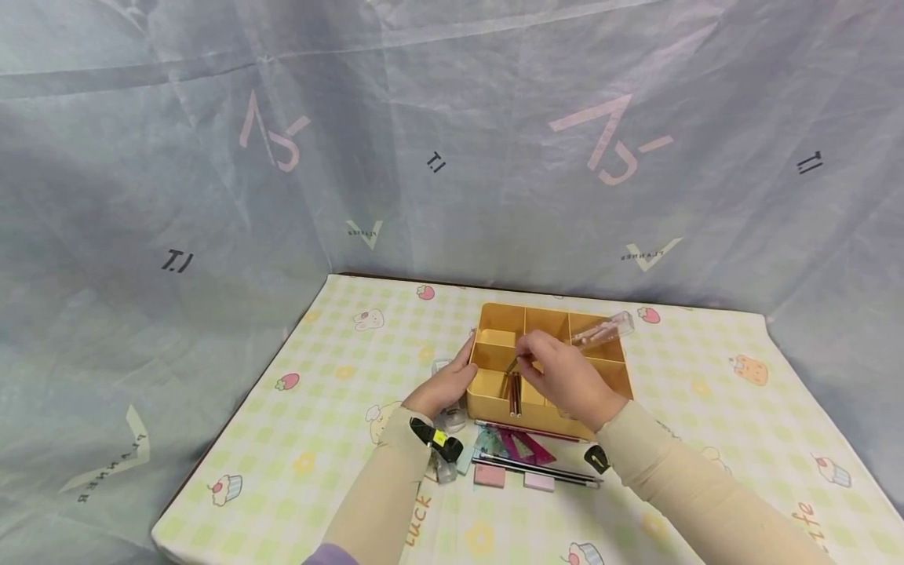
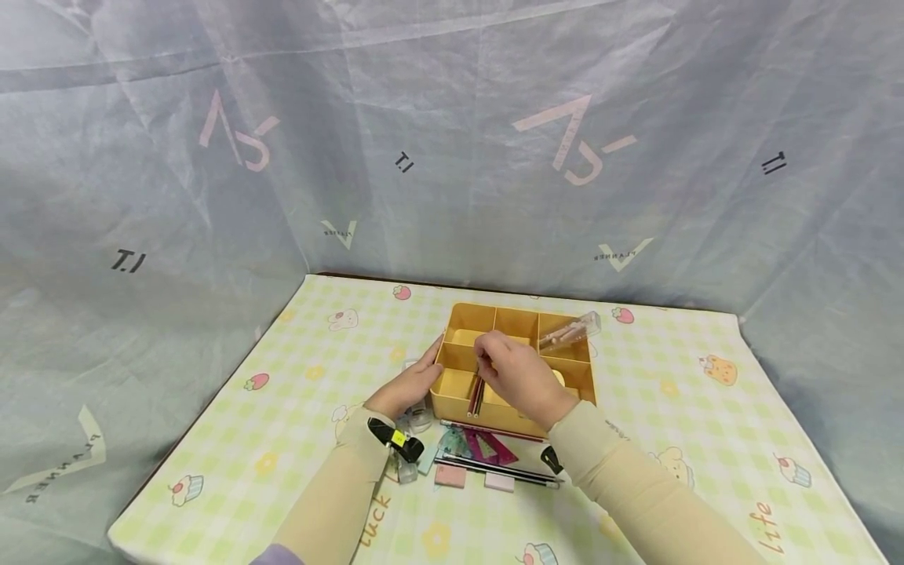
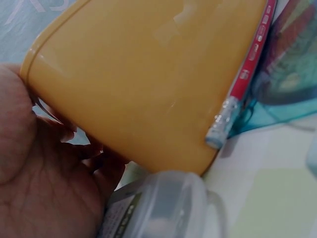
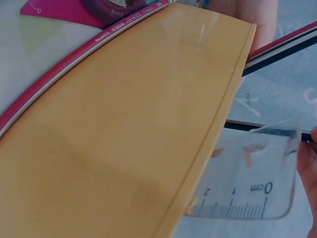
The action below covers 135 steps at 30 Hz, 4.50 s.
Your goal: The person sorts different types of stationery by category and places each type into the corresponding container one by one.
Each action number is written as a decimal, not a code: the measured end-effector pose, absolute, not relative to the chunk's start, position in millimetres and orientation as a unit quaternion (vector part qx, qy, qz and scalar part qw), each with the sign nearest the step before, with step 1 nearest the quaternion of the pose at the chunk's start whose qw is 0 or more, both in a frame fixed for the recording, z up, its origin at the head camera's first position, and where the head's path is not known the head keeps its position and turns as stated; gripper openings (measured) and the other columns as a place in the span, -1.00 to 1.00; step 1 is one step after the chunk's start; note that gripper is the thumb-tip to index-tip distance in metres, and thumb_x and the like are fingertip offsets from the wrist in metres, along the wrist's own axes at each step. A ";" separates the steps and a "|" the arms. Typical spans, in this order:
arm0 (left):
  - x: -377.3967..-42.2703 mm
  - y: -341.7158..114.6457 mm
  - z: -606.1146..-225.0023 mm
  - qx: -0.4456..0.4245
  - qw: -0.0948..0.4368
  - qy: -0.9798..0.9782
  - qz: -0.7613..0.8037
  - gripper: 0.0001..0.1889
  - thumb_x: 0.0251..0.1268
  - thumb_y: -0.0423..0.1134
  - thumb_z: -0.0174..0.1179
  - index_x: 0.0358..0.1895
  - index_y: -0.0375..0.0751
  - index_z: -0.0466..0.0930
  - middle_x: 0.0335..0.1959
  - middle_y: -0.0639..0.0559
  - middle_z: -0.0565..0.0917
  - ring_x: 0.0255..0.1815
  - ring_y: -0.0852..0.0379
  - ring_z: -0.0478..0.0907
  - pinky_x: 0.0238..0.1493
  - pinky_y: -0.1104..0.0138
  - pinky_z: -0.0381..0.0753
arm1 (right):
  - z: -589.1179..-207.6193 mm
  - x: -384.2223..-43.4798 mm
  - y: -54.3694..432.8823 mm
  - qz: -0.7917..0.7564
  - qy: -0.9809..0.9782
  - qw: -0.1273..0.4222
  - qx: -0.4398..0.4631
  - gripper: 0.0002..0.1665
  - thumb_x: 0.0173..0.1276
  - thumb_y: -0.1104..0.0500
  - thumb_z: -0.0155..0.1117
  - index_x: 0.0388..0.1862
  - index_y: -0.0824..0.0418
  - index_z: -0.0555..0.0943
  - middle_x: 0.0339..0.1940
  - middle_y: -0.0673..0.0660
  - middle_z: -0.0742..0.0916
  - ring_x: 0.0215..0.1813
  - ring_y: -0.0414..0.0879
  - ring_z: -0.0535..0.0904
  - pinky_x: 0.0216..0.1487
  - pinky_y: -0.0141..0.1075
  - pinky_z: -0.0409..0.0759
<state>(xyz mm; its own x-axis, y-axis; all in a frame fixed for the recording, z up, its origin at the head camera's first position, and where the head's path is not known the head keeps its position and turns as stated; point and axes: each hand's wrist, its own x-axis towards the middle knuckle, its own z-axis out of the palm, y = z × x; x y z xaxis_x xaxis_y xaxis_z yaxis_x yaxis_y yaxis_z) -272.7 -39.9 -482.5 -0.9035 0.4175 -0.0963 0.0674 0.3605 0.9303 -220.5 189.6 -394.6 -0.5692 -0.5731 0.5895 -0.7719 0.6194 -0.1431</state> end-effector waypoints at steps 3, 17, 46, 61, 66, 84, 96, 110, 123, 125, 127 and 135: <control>-272.4 -39.8 -482.7 0.145 0.162 0.810 0.545 -0.34 0.65 -0.09 -0.28 0.65 0.40 -0.29 0.67 0.16 -0.09 0.62 -0.07 -0.03 0.54 -0.11 0.04 | -395.5 -219.2 189.4 0.193 -0.857 0.249 0.408 -0.60 0.16 0.43 0.52 -0.12 0.21 0.53 -0.27 0.02 0.66 -0.26 -0.17 0.67 -0.22 -0.32 0.72; -273.3 -40.3 -482.7 0.148 0.162 0.816 0.535 -0.36 0.67 -0.06 -0.28 0.65 0.39 -0.29 0.67 0.14 -0.07 0.61 -0.11 0.04 0.49 -0.15 0.14 | -405.4 -211.8 192.1 0.208 -0.784 0.135 0.569 -0.60 0.28 0.51 0.34 -0.12 0.03 0.65 -0.09 -0.11 0.68 -0.06 -0.26 0.62 0.02 -0.42 0.63; -274.7 -37.8 -481.9 0.143 0.174 0.802 0.553 -0.34 0.66 -0.12 -0.29 0.65 0.42 -0.30 0.67 0.19 -0.16 0.64 -0.04 -0.13 0.55 -0.13 -0.03 | -384.5 -187.5 234.7 0.270 -0.811 0.192 0.482 -0.50 0.29 0.51 0.25 0.18 0.18 0.61 -0.09 -0.03 0.76 -0.15 -0.24 0.70 -0.15 -0.37 0.68; -275.1 -39.0 -480.3 0.135 0.167 0.825 0.524 -0.36 0.66 -0.06 -0.30 0.63 0.47 -0.30 0.66 0.31 -0.19 0.65 0.06 -0.17 0.57 -0.06 -0.07 | -440.1 -146.4 247.0 0.145 -0.863 0.026 0.483 -0.79 0.24 0.33 0.45 -0.24 0.03 0.70 -0.33 -0.17 0.70 -0.30 -0.40 0.55 -0.26 -0.46 0.61; -274.2 -38.1 -480.7 0.143 0.165 0.819 0.530 -0.36 0.66 -0.07 -0.30 0.63 0.45 -0.30 0.66 0.30 -0.20 0.65 0.06 -0.19 0.57 -0.05 -0.08 | -453.9 -143.1 243.3 0.103 -0.886 0.004 0.453 -0.82 0.24 0.28 0.47 -0.37 0.00 0.66 -0.41 -0.20 0.62 -0.38 -0.41 0.45 -0.33 -0.43 0.58; -273.1 -38.5 -481.1 0.136 0.176 0.801 0.555 -0.35 0.66 -0.09 -0.27 0.65 0.40 -0.28 0.67 0.21 -0.17 0.65 -0.03 -0.17 0.55 -0.12 -0.04 | -459.4 -137.1 225.8 -0.084 -0.902 0.091 0.413 -0.86 0.15 0.27 0.48 -0.45 0.17 0.64 -0.50 0.03 0.61 -0.50 -0.16 0.50 -0.49 -0.31 0.54; -270.7 -37.4 -485.1 0.132 0.174 0.807 0.548 -0.35 0.65 -0.09 -0.26 0.66 0.37 -0.26 0.67 0.21 -0.15 0.65 -0.03 -0.16 0.55 -0.13 -0.07 | -437.6 -123.9 234.3 0.018 -0.927 0.060 0.369 -0.78 0.08 0.36 0.38 -0.38 0.16 0.52 -0.47 -0.06 0.52 -0.57 -0.27 0.33 -0.60 -0.37 0.39; -272.1 -38.0 -479.8 0.128 0.175 0.798 0.562 -0.34 0.65 -0.09 -0.26 0.65 0.38 -0.27 0.68 0.15 -0.14 0.65 -0.07 -0.15 0.55 -0.13 -0.06 | -343.2 -188.6 223.3 0.363 -0.865 -0.040 0.343 -0.87 0.40 0.32 0.25 -0.23 0.11 0.52 -0.45 -0.05 0.66 -0.45 -0.16 0.57 -0.47 -0.28 0.57; -275.1 -39.0 -482.8 0.136 0.174 0.799 0.560 -0.35 0.66 -0.10 -0.27 0.65 0.41 -0.29 0.67 0.23 -0.17 0.65 0.01 -0.16 0.57 -0.07 -0.07 | -372.8 -271.0 190.7 0.368 -0.906 -0.059 0.199 -0.87 0.37 0.19 0.21 -0.14 0.17 0.58 -0.31 0.07 0.71 -0.37 -0.06 0.63 -0.30 -0.18 0.60; -275.5 -39.0 -482.4 0.134 0.174 0.800 0.558 -0.35 0.66 -0.10 -0.27 0.64 0.43 -0.29 0.67 0.22 -0.16 0.65 0.00 -0.15 0.57 -0.07 -0.06 | -378.1 -276.3 188.9 0.374 -0.905 -0.062 0.193 -0.87 0.36 0.19 0.22 -0.14 0.17 0.58 -0.32 0.08 0.71 -0.39 -0.04 0.63 -0.33 -0.19 0.58; -276.1 -38.8 -482.2 0.133 0.175 0.799 0.560 -0.35 0.67 -0.09 -0.28 0.64 0.45 -0.29 0.67 0.21 -0.16 0.65 -0.02 -0.14 0.56 -0.08 -0.05 | -382.3 -280.0 187.2 0.379 -0.904 -0.061 0.188 -0.88 0.37 0.18 0.23 -0.15 0.17 0.59 -0.33 0.09 0.72 -0.40 -0.02 0.64 -0.34 -0.18 0.58; -274.4 -37.4 -480.3 0.117 0.184 0.799 0.560 -0.35 0.65 -0.06 -0.27 0.63 0.50 -0.28 0.67 0.21 -0.14 0.64 -0.04 -0.12 0.55 -0.11 -0.03 | -390.5 -284.2 186.4 0.402 -0.899 -0.082 0.155 -0.84 0.53 0.12 0.15 -0.12 0.21 0.55 -0.44 0.18 0.69 -0.31 0.22 0.69 -0.31 -0.16 0.63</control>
<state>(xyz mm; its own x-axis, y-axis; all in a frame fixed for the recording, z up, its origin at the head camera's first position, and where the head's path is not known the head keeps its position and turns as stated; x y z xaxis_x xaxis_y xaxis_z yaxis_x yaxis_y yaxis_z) -274.4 -37.4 -480.3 -0.9044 0.3943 -0.1631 -0.0191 0.3445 0.9386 -284.2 186.4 -390.5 -0.9386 -0.3441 -0.0234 -0.2121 0.6294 -0.7476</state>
